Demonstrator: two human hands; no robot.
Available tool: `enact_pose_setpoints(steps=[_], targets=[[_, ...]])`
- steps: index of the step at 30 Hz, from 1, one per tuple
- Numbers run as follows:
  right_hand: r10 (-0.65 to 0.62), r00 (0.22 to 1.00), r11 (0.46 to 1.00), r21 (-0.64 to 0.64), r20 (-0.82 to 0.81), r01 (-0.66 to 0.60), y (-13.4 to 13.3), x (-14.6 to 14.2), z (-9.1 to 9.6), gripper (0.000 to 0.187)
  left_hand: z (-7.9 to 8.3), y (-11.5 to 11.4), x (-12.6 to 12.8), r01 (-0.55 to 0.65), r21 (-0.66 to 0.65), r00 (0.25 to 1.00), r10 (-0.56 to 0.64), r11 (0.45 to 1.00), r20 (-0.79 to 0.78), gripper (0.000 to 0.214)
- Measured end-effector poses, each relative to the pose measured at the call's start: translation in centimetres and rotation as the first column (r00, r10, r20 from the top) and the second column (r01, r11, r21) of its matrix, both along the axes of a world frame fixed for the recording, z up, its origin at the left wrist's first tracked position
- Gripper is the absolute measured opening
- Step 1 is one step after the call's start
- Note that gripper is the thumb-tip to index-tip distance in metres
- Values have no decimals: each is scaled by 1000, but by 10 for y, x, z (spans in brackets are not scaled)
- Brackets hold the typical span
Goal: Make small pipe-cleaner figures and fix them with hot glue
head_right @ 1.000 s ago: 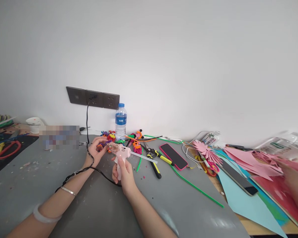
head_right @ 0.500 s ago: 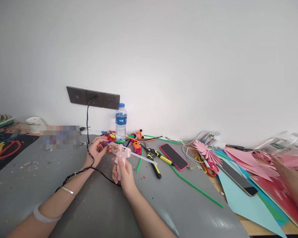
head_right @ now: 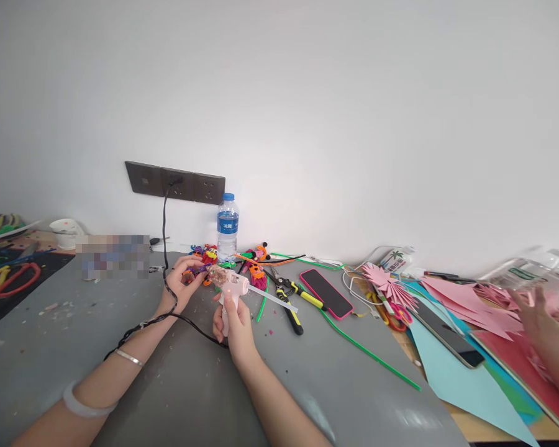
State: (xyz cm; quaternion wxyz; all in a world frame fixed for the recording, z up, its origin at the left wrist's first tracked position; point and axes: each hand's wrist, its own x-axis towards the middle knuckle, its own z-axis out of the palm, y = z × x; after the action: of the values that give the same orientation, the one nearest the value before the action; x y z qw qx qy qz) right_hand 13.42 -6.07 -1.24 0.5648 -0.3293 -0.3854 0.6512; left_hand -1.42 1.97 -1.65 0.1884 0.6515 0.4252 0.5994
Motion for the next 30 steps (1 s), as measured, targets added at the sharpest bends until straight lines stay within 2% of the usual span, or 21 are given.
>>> enact_pose_setpoints(steps=[13, 19, 26, 30], targets=[[-30, 999, 999, -17, 24, 31, 0, 1, 6, 48, 3, -3, 1, -16, 4, 1000, 16, 1000, 14, 8], [-39, 999, 999, -20, 21, 39, 2, 3, 3, 47, 3, -4, 0, 25, 17, 999, -25, 1000, 42, 7], [-25, 1000, 997, 70, -2, 25, 0, 5, 2, 47, 4, -4, 2, 9, 19, 997, -10, 1000, 70, 8], [-63, 998, 985, 160, 2, 62, -1, 6, 3, 40, 4, -3, 2, 5, 3, 997, -5, 1000, 77, 11]])
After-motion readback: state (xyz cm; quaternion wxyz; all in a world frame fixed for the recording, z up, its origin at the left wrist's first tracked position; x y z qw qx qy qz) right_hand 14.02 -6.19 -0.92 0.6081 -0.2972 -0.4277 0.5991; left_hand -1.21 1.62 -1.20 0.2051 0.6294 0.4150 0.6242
